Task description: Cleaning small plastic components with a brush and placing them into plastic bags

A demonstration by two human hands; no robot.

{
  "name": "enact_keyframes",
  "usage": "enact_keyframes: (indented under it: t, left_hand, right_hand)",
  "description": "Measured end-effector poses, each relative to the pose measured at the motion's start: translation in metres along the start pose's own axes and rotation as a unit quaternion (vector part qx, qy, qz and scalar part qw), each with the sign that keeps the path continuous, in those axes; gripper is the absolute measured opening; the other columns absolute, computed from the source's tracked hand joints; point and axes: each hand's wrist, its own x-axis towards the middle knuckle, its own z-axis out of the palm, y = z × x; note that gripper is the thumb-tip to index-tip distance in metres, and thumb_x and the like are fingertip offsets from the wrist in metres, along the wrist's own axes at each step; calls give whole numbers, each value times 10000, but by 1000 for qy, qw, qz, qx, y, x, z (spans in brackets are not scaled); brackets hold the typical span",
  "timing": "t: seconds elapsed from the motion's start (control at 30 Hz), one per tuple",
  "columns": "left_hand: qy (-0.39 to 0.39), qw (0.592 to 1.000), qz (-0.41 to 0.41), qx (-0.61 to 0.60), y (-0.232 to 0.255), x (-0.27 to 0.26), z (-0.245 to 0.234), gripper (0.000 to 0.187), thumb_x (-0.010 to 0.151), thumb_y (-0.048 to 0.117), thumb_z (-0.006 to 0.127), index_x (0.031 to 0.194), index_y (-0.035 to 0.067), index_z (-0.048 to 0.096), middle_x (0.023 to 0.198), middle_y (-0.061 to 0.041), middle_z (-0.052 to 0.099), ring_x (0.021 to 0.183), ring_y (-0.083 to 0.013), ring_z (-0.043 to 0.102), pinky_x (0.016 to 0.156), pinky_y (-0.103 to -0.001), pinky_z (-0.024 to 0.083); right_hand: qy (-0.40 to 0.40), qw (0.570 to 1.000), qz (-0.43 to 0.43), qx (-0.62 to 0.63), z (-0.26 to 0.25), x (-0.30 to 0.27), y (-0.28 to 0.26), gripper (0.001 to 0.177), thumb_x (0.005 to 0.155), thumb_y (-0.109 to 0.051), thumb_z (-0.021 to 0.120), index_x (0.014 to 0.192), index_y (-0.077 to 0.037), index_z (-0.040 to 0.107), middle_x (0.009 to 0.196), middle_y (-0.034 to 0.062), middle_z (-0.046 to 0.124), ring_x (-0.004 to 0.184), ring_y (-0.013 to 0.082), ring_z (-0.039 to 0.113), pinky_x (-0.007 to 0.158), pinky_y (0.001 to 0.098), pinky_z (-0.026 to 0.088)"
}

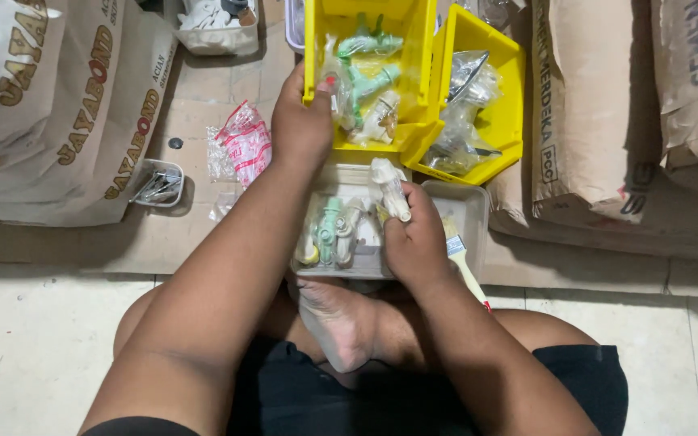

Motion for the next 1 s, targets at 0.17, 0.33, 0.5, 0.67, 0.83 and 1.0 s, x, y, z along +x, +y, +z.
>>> enact_keyframes:
  t: [0.17,0.33,0.5,0.67,0.83,1.0]
  left_hand:
    - [-33,999,-14,-22,8,-10,-22,560,960,367,605,1485,217,477,1467,-41,594,1318,-211,589,1056,-365,490]
    - [-7,983,-3,184,-39,-21,-64,585,977,569,656,1374,152,551,1345,-88,580,1286,-282,590,1086,-457,478]
    - [-118,960,8,255,-68,-53,-76,469,936,452,686,1260,116,648,1104,-72,703,938,-250,728,806,-396,578]
    - [-66,934,244,250,-43,-133,-67,236,946,265,666,1069,65,648,949,-131,604,855,-348,677,741,-444,555]
    - [-255,795,467,291,-45,-184,-46,246,924,316,607,837,89,640,759,-130,609,788,-337,680,684,-452,561]
    - [-461,679,236,520,-59,-187,-17,405,984,409,557,982,66,773,877,-174,746,850,-322,737,713,-462,596]
  right_hand:
    - [42,998,28,-24,3,4,7,424,823,-88,489,1230,-79,611,1136,96,693,1053,265,629,933,389,475]
    - [39,994,102,16,-1,14,-5,424,835,-80,519,1244,-51,628,1042,247,656,1082,460,634,961,509,488]
    - [67,990,122,16,6,26,-1,415,842,-91,513,1239,-115,631,1039,193,690,1084,413,667,961,486,507]
    - [96,990,97,24,-10,15,-15,391,840,-54,510,1207,-51,642,985,230,662,1017,410,668,904,493,506]
    - [109,989,69,75,-44,-5,-16,424,810,-78,537,1226,-52,614,986,133,608,954,278,590,896,437,493]
    - [134,987,40,82,-72,-32,0,394,798,-75,566,1186,-46,628,949,139,595,902,225,573,847,387,504]
